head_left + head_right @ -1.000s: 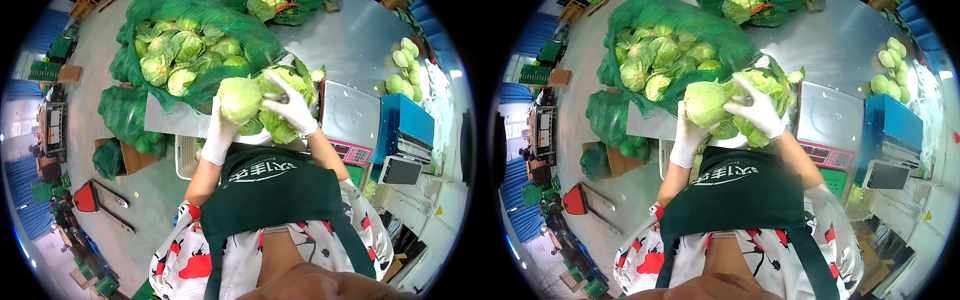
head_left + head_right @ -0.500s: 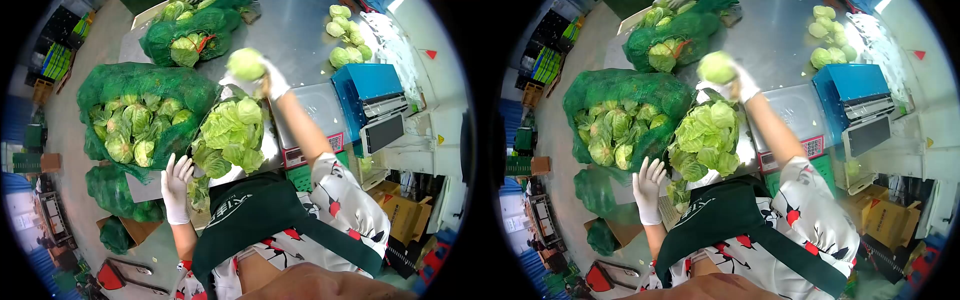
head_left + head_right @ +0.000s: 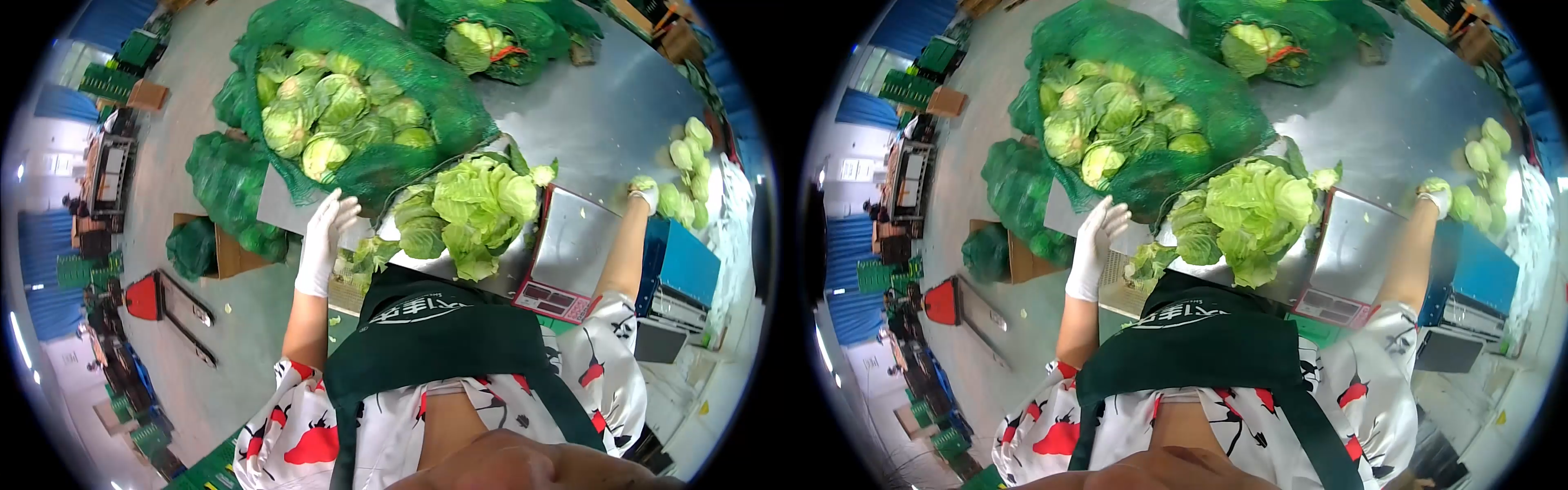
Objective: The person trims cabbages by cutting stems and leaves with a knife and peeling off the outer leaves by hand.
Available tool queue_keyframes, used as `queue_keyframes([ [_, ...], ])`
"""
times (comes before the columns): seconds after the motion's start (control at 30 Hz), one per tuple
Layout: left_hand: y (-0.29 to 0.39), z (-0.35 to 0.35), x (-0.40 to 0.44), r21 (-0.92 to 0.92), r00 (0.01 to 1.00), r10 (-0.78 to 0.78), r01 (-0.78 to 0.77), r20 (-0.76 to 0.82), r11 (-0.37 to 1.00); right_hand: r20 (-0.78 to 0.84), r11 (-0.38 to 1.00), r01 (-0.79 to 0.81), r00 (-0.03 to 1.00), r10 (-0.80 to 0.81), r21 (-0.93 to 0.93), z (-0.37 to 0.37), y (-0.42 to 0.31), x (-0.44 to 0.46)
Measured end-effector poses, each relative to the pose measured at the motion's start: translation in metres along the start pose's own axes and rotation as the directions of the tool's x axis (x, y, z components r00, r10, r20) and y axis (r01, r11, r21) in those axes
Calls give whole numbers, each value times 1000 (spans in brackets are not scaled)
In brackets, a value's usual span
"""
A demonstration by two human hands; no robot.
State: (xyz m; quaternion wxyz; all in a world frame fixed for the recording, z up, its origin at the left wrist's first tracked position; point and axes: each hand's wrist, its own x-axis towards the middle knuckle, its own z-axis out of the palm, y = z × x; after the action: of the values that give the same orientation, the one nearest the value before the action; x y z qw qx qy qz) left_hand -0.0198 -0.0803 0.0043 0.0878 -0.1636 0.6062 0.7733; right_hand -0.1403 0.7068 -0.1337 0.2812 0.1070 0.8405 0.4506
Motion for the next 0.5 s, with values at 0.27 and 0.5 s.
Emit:
queue_keyframes([
  [0.27, -1, -31, 77, 448, 898, 392, -273, -199, 852, -122, -730, 382, 915, 384, 567, -210, -75, -152],
  [0.5, -65, 16, 38, 804, 953, 277, -261, 125, 534, -355, 96, 345, 927, 121, 934, -229, -179, -180],
])
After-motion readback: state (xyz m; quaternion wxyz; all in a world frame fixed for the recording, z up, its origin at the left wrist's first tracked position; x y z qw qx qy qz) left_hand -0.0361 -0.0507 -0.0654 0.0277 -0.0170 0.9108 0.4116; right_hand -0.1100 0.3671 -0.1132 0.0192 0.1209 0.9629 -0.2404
